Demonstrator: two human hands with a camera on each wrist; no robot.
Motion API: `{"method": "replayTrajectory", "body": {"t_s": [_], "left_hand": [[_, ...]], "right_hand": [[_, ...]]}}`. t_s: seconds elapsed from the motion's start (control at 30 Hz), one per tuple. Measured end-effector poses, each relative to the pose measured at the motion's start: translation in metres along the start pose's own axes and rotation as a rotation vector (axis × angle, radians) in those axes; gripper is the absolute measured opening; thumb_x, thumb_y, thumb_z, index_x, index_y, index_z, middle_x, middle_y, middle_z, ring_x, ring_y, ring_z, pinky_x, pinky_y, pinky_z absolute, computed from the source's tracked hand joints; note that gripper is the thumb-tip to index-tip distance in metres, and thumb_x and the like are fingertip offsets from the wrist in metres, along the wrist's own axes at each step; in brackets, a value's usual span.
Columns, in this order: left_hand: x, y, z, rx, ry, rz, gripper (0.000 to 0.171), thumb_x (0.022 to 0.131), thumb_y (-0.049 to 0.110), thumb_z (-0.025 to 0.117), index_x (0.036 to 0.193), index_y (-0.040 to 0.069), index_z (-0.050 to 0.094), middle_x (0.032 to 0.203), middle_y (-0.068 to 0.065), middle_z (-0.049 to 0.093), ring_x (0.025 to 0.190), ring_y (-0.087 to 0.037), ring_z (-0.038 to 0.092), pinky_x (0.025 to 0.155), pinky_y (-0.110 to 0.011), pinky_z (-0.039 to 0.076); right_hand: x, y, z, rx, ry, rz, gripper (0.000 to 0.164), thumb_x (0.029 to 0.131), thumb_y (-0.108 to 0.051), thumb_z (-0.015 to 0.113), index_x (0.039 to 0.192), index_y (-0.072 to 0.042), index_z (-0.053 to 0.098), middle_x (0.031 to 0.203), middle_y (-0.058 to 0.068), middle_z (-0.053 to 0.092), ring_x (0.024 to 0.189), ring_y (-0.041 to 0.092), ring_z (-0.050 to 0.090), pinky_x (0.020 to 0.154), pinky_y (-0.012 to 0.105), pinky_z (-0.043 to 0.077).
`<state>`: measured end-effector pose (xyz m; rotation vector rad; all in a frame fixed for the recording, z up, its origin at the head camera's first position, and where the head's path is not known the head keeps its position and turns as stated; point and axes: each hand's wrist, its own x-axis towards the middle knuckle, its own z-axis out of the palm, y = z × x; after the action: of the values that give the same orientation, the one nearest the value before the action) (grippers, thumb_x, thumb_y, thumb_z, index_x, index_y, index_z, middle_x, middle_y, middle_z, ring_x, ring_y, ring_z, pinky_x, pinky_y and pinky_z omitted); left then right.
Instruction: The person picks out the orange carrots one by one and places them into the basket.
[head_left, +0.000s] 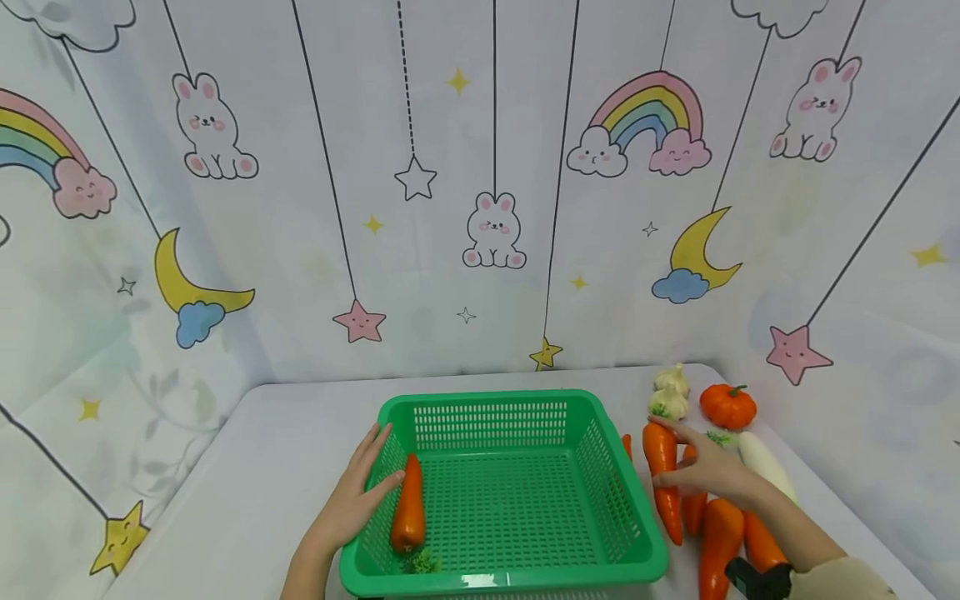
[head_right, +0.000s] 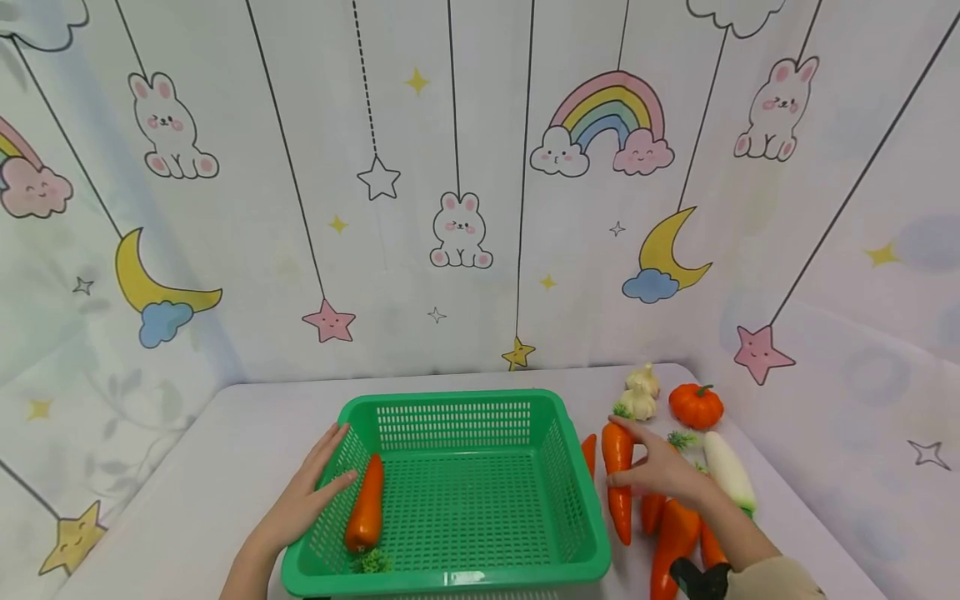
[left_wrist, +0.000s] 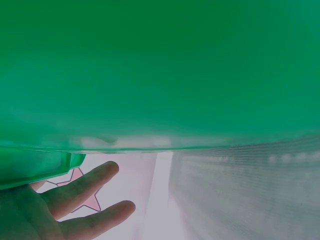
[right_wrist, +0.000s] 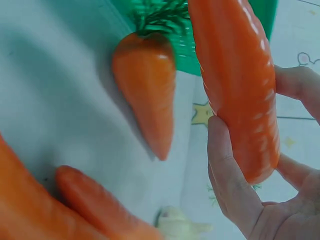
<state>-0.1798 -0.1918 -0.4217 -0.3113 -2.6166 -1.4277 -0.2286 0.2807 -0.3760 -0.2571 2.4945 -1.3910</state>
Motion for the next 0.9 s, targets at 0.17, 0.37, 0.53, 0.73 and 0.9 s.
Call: {"method": "replayTrajectory", "body": {"t_s": [0.17, 0.37, 0.53, 0.73, 0.9], "left_hand": [[0.000, 0.000, 0.000, -0.001, -0.005, -0.007, 0.068, 0.092, 0.034, 0.054, 0.147, 0.016, 0.019, 0.152, -0.014, 0.005, 0.134, -0.044, 0.009, 0.093, -0.072, 0.016], [0.001, -0.001, 0.000, 0.008, -0.003, -0.001, 0.068, 0.092, 0.035, 0.054, 0.147, 0.015, 0.019, 0.152, -0.014, 0.006, 0.134, -0.044, 0.009, 0.093, -0.072, 0.016], [0.001, -0.002, 0.000, 0.006, -0.003, -0.001, 0.068, 0.092, 0.035, 0.054, 0.147, 0.015, 0.019, 0.152, -0.015, 0.006, 0.134, -0.044, 0.009, 0.093, -0.072, 0.016], [0.001, -0.002, -0.001, 0.012, 0.000, 0.000, 0.069, 0.091, 0.037, 0.053, 0.147, 0.015, 0.019, 0.152, -0.015, 0.006, 0.134, -0.044, 0.010, 0.093, -0.072, 0.017], [0.001, -0.001, -0.001, 0.003, -0.006, -0.007, 0.070, 0.091, 0.038, 0.053, 0.147, 0.015, 0.019, 0.152, -0.014, 0.006, 0.134, -0.044, 0.009, 0.094, -0.071, 0.016]], "right_hand": [[-0.002, -0.013, -0.002, -0.012, 0.007, -0.029, 0.090, 0.074, -0.012, 0.075, 0.145, -0.011, 0.021, 0.131, 0.032, 0.024, 0.077, 0.025, 0.054, 0.064, 0.039, 0.052], [-0.001, -0.025, -0.001, -0.019, -0.004, -0.087, 0.088, 0.075, -0.013, 0.075, 0.145, -0.014, 0.022, 0.132, 0.030, 0.028, 0.080, 0.027, 0.056, 0.062, 0.037, 0.052], [0.001, -0.034, 0.001, -0.042, 0.002, -0.116, 0.089, 0.074, -0.015, 0.076, 0.145, -0.014, 0.024, 0.133, 0.031, 0.028, 0.081, 0.026, 0.059, 0.064, 0.034, 0.053], [0.004, -0.044, 0.004, -0.058, -0.023, -0.149, 0.088, 0.074, -0.016, 0.076, 0.145, -0.014, 0.025, 0.136, 0.032, 0.025, 0.082, 0.026, 0.059, 0.066, 0.035, 0.053], [0.008, -0.049, 0.009, -0.023, -0.075, -0.176, 0.086, 0.076, -0.013, 0.073, 0.145, -0.013, 0.023, 0.137, 0.031, 0.022, 0.083, 0.028, 0.059, 0.067, 0.036, 0.053]]}}
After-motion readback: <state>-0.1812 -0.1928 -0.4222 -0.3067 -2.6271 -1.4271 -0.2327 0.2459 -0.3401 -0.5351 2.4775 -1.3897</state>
